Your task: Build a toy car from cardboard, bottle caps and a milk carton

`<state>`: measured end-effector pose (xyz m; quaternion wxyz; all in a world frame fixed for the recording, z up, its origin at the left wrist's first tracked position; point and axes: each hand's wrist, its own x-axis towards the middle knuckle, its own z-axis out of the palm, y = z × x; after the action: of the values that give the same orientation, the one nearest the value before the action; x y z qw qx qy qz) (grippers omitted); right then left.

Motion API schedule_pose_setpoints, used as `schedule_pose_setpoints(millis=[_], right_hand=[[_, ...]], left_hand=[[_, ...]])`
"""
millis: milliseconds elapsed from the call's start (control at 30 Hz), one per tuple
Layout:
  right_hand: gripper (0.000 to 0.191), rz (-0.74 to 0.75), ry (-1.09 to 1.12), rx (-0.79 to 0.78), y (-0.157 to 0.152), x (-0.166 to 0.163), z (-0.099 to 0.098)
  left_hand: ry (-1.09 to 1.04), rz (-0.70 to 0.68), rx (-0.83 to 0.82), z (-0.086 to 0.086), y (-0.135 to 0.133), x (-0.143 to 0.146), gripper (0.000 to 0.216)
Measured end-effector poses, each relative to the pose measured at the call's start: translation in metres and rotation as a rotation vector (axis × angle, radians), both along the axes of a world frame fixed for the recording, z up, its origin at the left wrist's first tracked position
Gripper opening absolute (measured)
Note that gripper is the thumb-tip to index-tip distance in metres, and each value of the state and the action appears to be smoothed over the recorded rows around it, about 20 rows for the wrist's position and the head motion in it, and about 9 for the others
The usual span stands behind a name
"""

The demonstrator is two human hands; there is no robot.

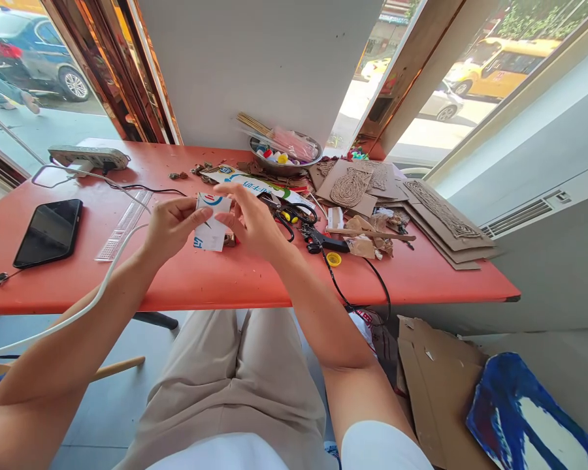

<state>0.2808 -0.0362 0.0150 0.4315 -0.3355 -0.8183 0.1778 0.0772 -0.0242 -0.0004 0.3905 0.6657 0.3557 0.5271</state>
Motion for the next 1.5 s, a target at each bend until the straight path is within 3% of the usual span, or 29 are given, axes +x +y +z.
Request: schedule_pose_setpoints(millis=[133, 333, 567, 733, 833, 967, 1133, 1233, 1333, 1500], right_hand=[[0.076, -0.043, -0.233, 0.165, 0.004, 0.004, -0.007], [0.073, 0.032, -0.361, 0.193, 0.008, 0.004, -0.015], [0.046, 0.022, -0.126, 0.185, 0.002, 0.003, -0.012], [0.035, -0.032, 0.087, 0.09, 0.001, 0.001, -0.012], [0.037, -0.109, 0.19, 0.0, 0.007, 0.003, -0.012], [0.026, -0.11, 0.158, -0.095, 0.01, 0.007, -0.008], [0.024, -0.177, 0.075, -0.038, 0.01, 0.007, -0.009], [0.036, -0.236, 0.032, -0.009, 0.018, 0.009, -0.013], [0.038, -0.235, -0.048, -0.077, 0.022, 0.009, -0.016], [0.038, -0.119, -0.152, -0.205, 0.015, 0.006, -0.014]], left_hand=[[-0.051, 0.047, -0.053, 0.003, 0.005, 0.0, 0.047], [-0.115, -0.034, -0.144, 0.005, 0.006, 0.005, 0.053], [-0.125, -0.23, -0.266, 0.01, 0.003, 0.005, 0.077], [-0.086, -0.313, -0.278, 0.011, 0.001, 0.002, 0.077], [-0.068, -0.294, -0.226, 0.01, 0.003, 0.002, 0.069], [-0.059, -0.148, -0.111, 0.003, 0.005, 0.004, 0.046], [0.137, 0.007, 0.0, -0.002, 0.011, 0.0, 0.029], [0.329, 0.041, -0.002, -0.001, 0.016, -0.009, 0.047], [0.505, 0.018, -0.015, 0.0, 0.021, -0.018, 0.07], [0.684, -0.089, 0.001, -0.004, 0.023, -0.02, 0.079]])
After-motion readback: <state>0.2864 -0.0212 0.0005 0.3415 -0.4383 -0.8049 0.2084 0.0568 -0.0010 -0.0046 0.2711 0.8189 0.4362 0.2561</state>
